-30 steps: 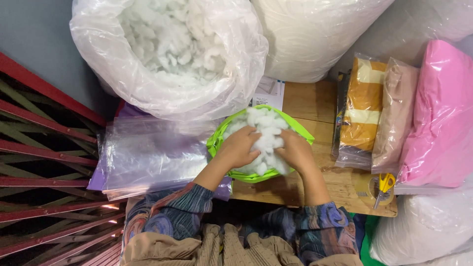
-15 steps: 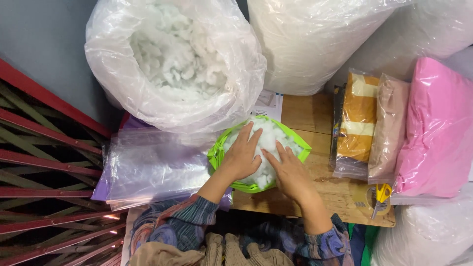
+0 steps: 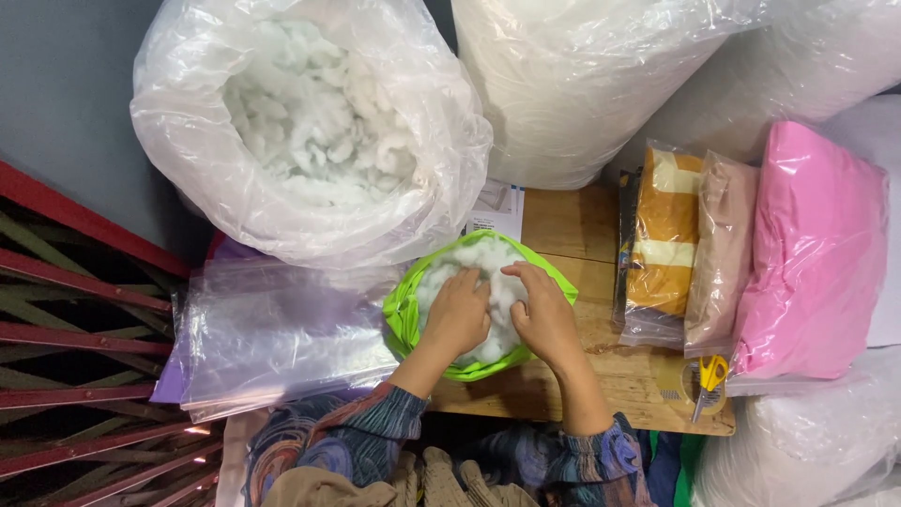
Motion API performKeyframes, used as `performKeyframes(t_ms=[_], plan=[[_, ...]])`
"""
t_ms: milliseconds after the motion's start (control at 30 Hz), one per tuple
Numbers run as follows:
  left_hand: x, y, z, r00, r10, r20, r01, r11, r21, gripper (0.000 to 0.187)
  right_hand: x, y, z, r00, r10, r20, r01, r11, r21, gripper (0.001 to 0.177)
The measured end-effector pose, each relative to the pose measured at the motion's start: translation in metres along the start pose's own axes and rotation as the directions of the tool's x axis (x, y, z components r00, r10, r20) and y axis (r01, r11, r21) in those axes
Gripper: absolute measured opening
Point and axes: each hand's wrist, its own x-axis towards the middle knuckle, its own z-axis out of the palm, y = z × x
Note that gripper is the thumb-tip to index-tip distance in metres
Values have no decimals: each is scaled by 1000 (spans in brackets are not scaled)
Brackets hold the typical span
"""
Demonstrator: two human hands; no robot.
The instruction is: Stuffing a green pillowcase with white fiberfill material from a large plastic bag.
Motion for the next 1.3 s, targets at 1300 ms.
performKeyframes(t_ms=[1300], plan=[[-47,14,-79,996,-10,89,13,1000,-28,60,-1,10,-39,961,-179,211,154,979,133,63]])
